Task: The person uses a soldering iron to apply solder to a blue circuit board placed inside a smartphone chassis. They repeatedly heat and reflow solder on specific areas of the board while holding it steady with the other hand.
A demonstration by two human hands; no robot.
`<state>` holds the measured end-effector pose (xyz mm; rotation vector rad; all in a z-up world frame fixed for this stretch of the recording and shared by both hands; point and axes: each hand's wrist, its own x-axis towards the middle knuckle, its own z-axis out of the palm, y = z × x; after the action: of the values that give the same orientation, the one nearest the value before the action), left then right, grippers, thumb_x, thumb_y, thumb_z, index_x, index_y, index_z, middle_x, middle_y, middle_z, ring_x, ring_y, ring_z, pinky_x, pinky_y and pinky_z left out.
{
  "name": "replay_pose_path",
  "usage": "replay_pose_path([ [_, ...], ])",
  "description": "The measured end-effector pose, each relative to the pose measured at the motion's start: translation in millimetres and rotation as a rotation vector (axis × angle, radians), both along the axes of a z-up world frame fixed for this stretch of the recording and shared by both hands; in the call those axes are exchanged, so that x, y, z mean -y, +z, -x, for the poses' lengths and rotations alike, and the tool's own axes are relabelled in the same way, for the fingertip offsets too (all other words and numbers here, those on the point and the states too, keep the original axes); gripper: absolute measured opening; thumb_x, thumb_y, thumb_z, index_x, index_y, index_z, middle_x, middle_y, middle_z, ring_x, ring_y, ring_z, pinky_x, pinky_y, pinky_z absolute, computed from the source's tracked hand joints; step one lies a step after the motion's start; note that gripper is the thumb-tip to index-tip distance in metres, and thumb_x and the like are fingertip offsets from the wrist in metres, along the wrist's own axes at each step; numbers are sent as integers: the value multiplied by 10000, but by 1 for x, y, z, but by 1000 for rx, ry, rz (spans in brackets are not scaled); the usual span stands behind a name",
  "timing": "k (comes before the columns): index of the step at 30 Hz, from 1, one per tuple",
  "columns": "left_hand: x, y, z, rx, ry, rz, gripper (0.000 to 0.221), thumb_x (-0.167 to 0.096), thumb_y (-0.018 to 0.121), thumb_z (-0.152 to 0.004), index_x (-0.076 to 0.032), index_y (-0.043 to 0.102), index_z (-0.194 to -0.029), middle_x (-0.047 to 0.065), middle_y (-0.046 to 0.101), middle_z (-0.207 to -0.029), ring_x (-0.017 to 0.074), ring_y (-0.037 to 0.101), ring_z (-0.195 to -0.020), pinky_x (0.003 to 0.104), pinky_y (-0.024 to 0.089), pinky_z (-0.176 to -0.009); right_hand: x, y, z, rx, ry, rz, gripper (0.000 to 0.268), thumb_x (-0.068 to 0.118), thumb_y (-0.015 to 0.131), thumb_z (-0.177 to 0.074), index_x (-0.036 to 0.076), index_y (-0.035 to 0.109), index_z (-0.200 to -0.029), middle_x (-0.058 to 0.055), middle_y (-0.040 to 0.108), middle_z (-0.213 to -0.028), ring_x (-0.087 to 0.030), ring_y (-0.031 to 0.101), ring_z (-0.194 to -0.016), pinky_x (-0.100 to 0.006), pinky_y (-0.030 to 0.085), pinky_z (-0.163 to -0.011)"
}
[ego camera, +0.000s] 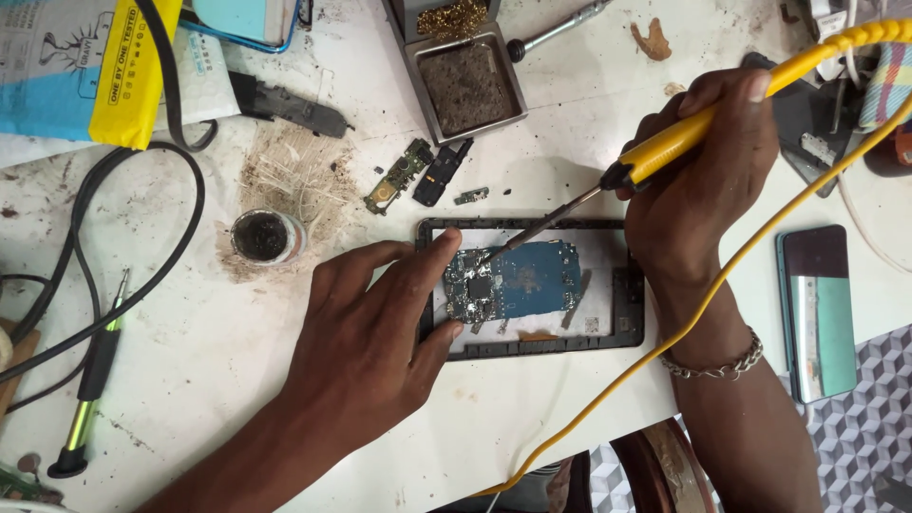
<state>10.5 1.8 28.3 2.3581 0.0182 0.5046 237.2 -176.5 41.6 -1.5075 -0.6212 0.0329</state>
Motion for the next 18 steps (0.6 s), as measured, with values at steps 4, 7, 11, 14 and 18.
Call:
replay_pose_path([
  [4, -1, 0, 0, 1, 1, -5, 829, -186, 816, -829, -34, 393, -1526, 107, 711, -1202, 301, 558, -1207, 500, 363, -999, -1, 0, -1, 3, 12, 6, 511, 515, 406, -1203, 32, 464, -1047, -78, 440, -782, -183, 484, -504, -307, 426, -443],
  [7, 0, 0, 0, -5, 0, -4, 829, -184, 816, -826, -30, 396, -1524, 104, 711, -1193, 302, 558, -1204, 503, 363, -1000, 0, 0, 0, 19, 12, 18, 505, 501, 388, -1203, 23, 470, -1061, -74, 436, -768, -187, 491, -513, -307, 434, -453],
  [11, -1, 0, 0, 2, -1, 4, 821, -173, 814, -831, -29, 402, -1527, 96, 710, -1191, 295, 564, -1204, 497, 365, -999, -1, -1, -2, 55, 1, 41, 509, 501, 380, -1200, 21, 469, -1055, -79, 450, -791, -196, 524, -532, -308, 458, -461],
  [14, 0, 0, 0, 4, 1, -1, 819, -178, 816, -827, -29, 405, -1520, 99, 708, -1190, 299, 563, -1199, 499, 365, -1004, -2, -1, -2, 35, 13, 27, 516, 503, 395, -1215, 21, 474, -1051, -87, 453, -775, -188, 502, -508, -305, 447, -457],
  [18, -1, 1, -1, 7, 1, 0, 821, -174, 815, -824, -31, 405, -1522, 97, 710, -1185, 298, 564, -1201, 495, 366, -998, -2, 2, -2, -15, 11, -6, 517, 514, 420, -1209, 28, 468, -1039, -90, 454, -783, -181, 487, -501, -304, 435, -447],
])
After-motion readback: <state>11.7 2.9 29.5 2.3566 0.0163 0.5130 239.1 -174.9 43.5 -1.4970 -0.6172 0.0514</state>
